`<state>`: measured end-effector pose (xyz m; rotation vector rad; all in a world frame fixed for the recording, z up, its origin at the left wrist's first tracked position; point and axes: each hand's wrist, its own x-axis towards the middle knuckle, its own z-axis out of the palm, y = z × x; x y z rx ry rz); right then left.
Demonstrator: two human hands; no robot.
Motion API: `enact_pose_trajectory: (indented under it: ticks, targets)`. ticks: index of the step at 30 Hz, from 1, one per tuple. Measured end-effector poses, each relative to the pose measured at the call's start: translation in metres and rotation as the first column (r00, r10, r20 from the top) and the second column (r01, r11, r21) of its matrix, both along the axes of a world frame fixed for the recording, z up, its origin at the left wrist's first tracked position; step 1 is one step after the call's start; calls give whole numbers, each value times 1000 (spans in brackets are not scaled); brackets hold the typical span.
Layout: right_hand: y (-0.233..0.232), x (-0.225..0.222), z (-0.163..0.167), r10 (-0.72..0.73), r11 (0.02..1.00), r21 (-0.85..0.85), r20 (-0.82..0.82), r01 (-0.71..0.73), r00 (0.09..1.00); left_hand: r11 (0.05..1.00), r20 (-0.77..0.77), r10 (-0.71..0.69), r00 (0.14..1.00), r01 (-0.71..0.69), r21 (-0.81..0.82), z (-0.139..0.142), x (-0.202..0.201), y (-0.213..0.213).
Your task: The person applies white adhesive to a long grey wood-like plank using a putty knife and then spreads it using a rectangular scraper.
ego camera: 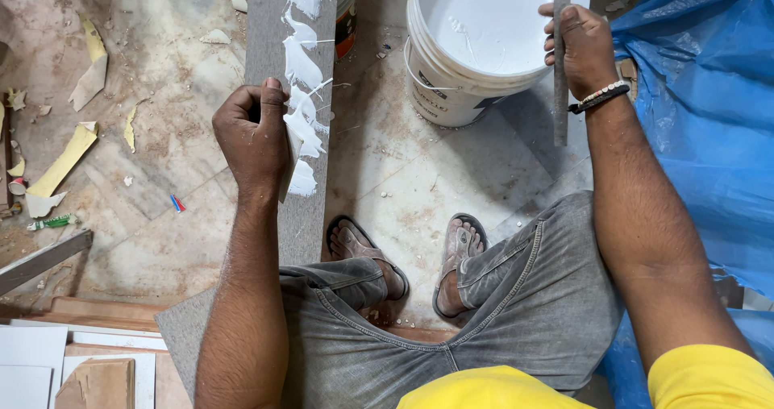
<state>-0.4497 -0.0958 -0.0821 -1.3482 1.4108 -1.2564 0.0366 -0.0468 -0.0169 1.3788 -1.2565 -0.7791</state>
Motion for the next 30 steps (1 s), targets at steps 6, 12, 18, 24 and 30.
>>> enact_pose_trajectory:
  ticks: [6, 12, 18, 24, 30]
  targets:
    - [-5, -5, -6, -48, 995, -85, 111, 57, 993, 1000, -4, -5, 1000, 5, 6, 1, -1, 1]
    - [-4, -6, 1, 21, 1000, 6, 449, -27, 893, 1000, -12, -1, 1000, 1, 16, 0, -1, 0]
    - [2, -1, 8, 60, 990, 90, 403, -105, 913, 1000, 1, 2, 1000, -2, 0, -1, -1, 0]
    - [-3, 0, 3, 119, 972, 101, 561, -211, 819, 1000, 0, 0, 1000, 1, 14, 2, -2, 2]
    - [0, 2, 9, 107, 985, 77, 432, -155, 896, 1000, -2, -6, 1000, 6, 10, 4, -6, 1]
